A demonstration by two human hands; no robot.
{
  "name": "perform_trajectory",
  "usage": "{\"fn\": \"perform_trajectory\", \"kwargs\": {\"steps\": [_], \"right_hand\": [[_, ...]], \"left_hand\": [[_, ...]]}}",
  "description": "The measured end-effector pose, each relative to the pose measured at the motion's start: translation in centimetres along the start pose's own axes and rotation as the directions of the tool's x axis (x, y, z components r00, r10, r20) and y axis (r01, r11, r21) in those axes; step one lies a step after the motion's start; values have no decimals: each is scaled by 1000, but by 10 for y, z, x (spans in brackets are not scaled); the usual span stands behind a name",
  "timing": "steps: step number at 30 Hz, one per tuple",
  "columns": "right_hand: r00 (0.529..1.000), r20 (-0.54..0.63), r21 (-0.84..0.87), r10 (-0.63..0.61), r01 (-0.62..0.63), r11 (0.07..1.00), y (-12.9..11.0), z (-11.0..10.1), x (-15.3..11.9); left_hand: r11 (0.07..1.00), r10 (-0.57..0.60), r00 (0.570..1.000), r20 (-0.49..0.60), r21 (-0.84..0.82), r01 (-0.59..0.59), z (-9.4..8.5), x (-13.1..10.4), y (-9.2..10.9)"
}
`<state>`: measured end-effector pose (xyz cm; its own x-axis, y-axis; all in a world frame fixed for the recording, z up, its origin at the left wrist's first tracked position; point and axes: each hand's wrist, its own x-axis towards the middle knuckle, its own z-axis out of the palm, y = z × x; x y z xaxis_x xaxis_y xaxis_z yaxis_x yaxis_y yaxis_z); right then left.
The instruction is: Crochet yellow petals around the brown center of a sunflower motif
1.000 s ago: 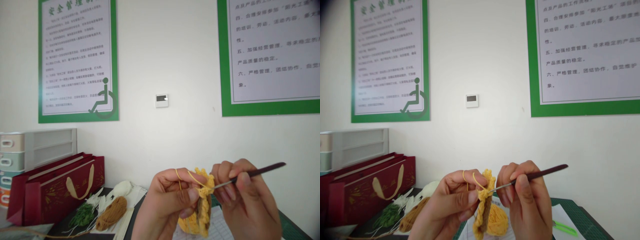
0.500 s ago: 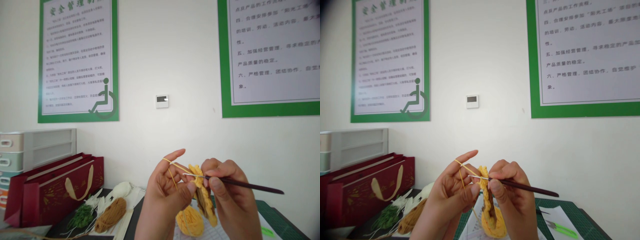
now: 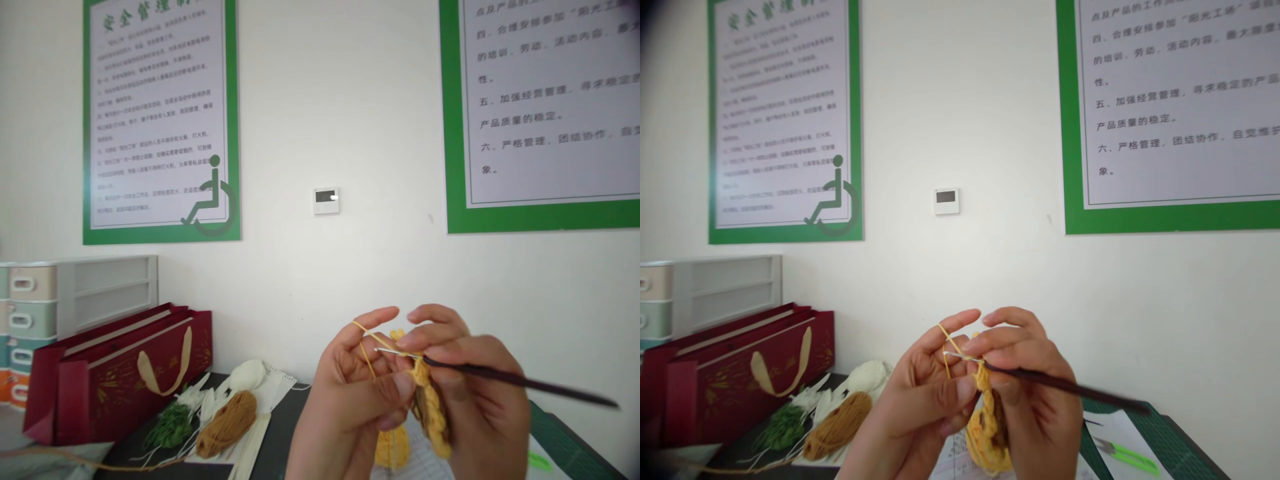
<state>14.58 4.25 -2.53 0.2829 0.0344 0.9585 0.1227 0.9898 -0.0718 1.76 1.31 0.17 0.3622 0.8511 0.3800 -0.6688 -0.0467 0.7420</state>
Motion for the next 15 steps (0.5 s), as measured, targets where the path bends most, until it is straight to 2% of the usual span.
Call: {"fn": "perform_trajectory", "kwargs": {"steps": [2, 6, 12, 15], "right_hand": [[986, 40, 176, 161, -165, 970, -1, 0, 1], [971, 76, 275, 227, -239, 931, -1, -6, 3], [947, 127, 317, 295, -321, 893, 1, -13, 4], [948, 154, 318, 279, -315, 894, 2, -15, 6]], "left_hand": [[997, 73, 996, -57, 44, -70, 2, 0, -2], [964, 235, 966, -107, 154, -218, 7, -3, -4], [948, 252, 960, -125, 229, -219, 8, -5, -3], [948, 242, 962, -127, 242, -207, 7, -7, -2]]}}
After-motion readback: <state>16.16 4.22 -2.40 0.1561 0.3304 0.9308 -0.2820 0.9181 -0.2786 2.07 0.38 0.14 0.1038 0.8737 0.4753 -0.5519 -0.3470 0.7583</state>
